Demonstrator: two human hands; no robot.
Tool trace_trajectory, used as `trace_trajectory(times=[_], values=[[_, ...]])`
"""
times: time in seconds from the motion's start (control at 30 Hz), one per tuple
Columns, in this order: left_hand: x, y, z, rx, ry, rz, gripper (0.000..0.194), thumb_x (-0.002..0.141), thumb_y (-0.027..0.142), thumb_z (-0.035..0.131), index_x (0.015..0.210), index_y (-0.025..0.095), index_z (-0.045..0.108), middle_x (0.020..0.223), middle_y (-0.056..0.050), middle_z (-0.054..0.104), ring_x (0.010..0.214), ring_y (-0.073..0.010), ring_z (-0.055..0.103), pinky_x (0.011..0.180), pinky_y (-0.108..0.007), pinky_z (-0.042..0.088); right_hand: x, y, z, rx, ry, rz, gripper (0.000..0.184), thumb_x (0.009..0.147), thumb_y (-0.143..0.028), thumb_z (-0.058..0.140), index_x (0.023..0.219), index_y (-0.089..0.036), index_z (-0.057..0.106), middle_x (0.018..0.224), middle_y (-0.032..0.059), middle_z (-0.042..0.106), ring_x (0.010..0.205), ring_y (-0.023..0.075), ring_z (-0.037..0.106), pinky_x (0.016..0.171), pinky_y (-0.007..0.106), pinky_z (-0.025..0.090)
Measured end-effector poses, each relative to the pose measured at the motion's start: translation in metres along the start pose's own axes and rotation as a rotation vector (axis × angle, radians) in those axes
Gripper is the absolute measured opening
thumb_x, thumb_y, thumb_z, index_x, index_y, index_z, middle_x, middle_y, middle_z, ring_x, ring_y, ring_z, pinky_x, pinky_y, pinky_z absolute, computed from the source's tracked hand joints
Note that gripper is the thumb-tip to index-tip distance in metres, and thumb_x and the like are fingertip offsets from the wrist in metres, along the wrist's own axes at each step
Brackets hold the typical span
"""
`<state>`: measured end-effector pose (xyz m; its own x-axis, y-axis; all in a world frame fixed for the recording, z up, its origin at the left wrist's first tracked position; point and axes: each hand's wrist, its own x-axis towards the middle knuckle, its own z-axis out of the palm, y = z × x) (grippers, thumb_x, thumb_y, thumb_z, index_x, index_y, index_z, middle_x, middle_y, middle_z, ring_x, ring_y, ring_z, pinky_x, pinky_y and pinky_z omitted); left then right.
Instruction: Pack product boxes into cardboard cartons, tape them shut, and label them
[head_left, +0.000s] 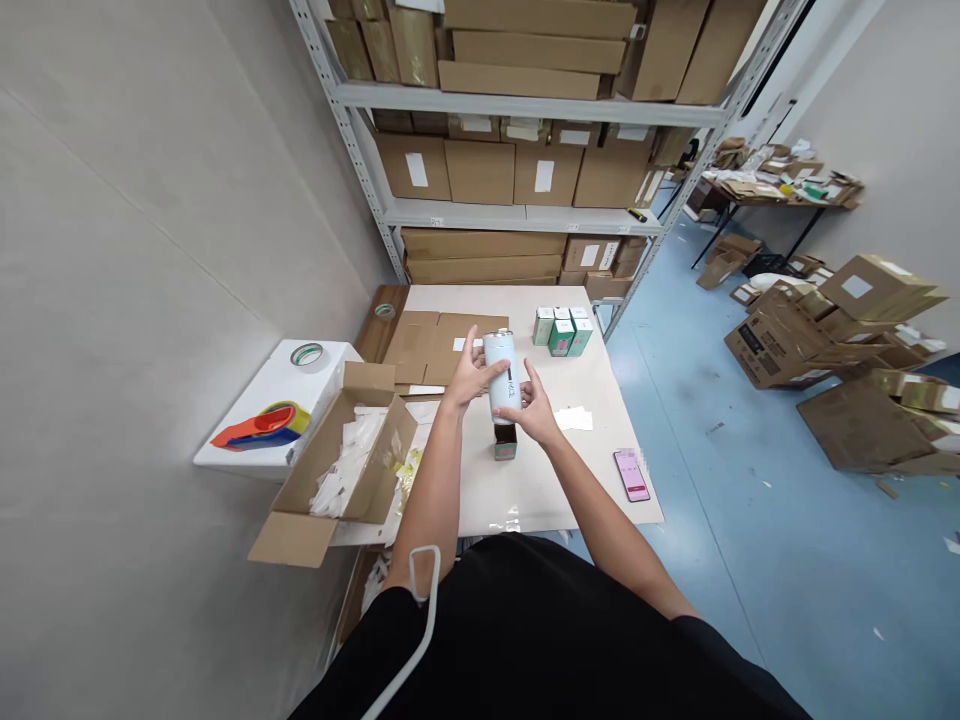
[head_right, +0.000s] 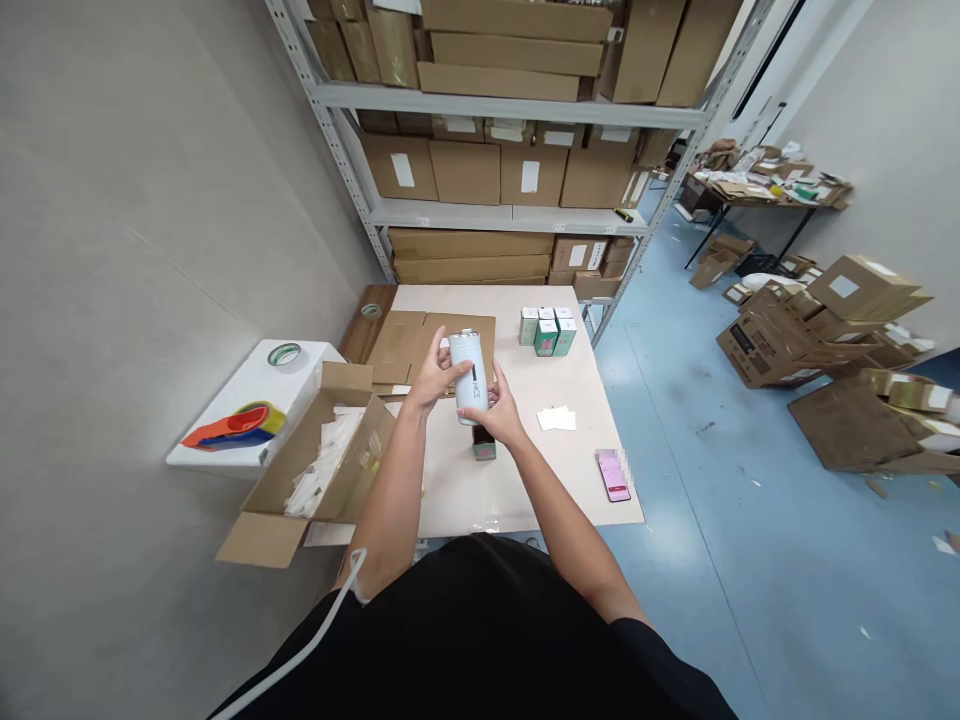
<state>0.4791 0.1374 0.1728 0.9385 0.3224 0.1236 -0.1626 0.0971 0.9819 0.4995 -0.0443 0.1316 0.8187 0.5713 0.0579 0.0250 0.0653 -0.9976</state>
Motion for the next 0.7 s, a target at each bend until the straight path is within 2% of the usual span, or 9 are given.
trace_trajectory(times=[0.07, 0.13, 0.2, 0.3, 0.37, 0.47, 0.53, 0.63, 0.7], values=[[0.000, 0.000, -0.002, 0.010, 0.008, -0.012, 0.133, 0.069, 0.046, 0.095, 0.170, 0.028, 0.012, 0.120, -0.010, 0.073, 0.112, -0.0269, 0.071, 0.100, -0.043, 0.057, 0.000, -0.001, 0.001, -0.007, -0.010, -0.006, 0.137, 0.061, -0.045, 0.095, 0.170, -0.035, 0.012, 0.120, 0.0056, 0.064, 0.103, 0.0250, 0.067, 0.094, 0.042, 0.057], [0.000, 0.001, -0.003, -0.013, 0.002, -0.025, 0.134, 0.069, 0.046, 0.095, 0.170, 0.024, 0.011, 0.115, -0.010, 0.075, 0.110, -0.0274, 0.072, 0.100, -0.045, 0.057, 0.000, 0.000, 0.001, 0.043, -0.078, 0.014, 0.133, 0.065, -0.045, 0.092, 0.170, -0.036, 0.011, 0.123, 0.0060, 0.064, 0.105, 0.0250, 0.068, 0.096, 0.044, 0.056], [-0.001, 0.000, -0.004, -0.047, 0.001, -0.023, 0.131, 0.071, 0.049, 0.093, 0.170, 0.024, 0.011, 0.119, -0.012, 0.074, 0.114, -0.0281, 0.071, 0.102, -0.045, 0.056, 0.000, 0.002, 0.001, 0.081, -0.113, 0.037, 0.131, 0.067, -0.044, 0.090, 0.170, -0.037, 0.010, 0.120, 0.0056, 0.066, 0.102, 0.0249, 0.069, 0.094, 0.045, 0.057], [-0.002, -0.003, -0.003, -0.050, 0.030, -0.026, 0.131, 0.069, 0.047, 0.095, 0.170, 0.027, 0.015, 0.131, -0.014, 0.070, 0.122, -0.0292, 0.068, 0.104, -0.044, 0.055, 0.001, 0.006, 0.002, 0.035, -0.039, 0.028, 0.138, 0.062, -0.041, 0.094, 0.170, -0.034, 0.010, 0.114, 0.0051, 0.066, 0.097, 0.0252, 0.069, 0.092, 0.046, 0.059], [-0.002, -0.006, -0.002, -0.028, 0.064, -0.050, 0.134, 0.066, 0.045, 0.097, 0.170, 0.026, 0.015, 0.129, -0.014, 0.070, 0.120, -0.0300, 0.069, 0.102, -0.044, 0.055, 0.002, 0.009, 0.002, 0.016, -0.009, 0.020, 0.142, 0.060, -0.040, 0.096, 0.171, -0.034, 0.007, 0.117, 0.0059, 0.065, 0.100, 0.0262, 0.069, 0.095, 0.047, 0.058], [-0.004, -0.008, -0.001, -0.022, 0.058, -0.066, 0.132, 0.069, 0.047, 0.095, 0.170, 0.022, 0.012, 0.119, -0.013, 0.074, 0.113, -0.0298, 0.072, 0.100, -0.046, 0.056, 0.002, 0.012, 0.001, 0.088, -0.072, 0.028, 0.139, 0.065, -0.042, 0.092, 0.170, -0.037, 0.001, 0.123, 0.0066, 0.065, 0.110, 0.0277, 0.069, 0.100, 0.049, 0.057], [-0.005, -0.008, 0.000, -0.024, 0.021, -0.046, 0.127, 0.073, 0.048, 0.092, 0.170, 0.024, 0.012, 0.123, -0.014, 0.073, 0.115, -0.0291, 0.071, 0.101, -0.046, 0.056, 0.002, 0.013, 0.000, 0.113, -0.089, 0.027, 0.136, 0.067, -0.043, 0.091, 0.170, -0.039, 0.001, 0.122, 0.0059, 0.065, 0.109, 0.0280, 0.069, 0.098, 0.049, 0.058], [-0.005, -0.006, 0.002, 0.028, 0.020, -0.005, 0.123, 0.070, 0.045, 0.094, 0.168, 0.031, 0.020, 0.137, -0.015, 0.065, 0.120, -0.0285, 0.069, 0.101, -0.043, 0.056, 0.002, 0.015, 0.000, 0.053, -0.019, 0.010, 0.139, 0.063, -0.042, 0.094, 0.170, -0.039, 0.006, 0.116, 0.0048, 0.065, 0.101, 0.0272, 0.069, 0.092, 0.048, 0.060], [-0.006, -0.004, 0.003, 0.067, 0.032, -0.003, 0.119, 0.067, 0.043, 0.096, 0.164, 0.032, 0.027, 0.136, -0.015, 0.063, 0.116, -0.0279, 0.070, 0.099, -0.042, 0.057, 0.002, 0.017, 0.000, 0.041, 0.004, 0.013, 0.137, 0.063, -0.042, 0.094, 0.170, -0.039, 0.009, 0.117, 0.0052, 0.064, 0.102, 0.0265, 0.069, 0.093, 0.046, 0.059]])
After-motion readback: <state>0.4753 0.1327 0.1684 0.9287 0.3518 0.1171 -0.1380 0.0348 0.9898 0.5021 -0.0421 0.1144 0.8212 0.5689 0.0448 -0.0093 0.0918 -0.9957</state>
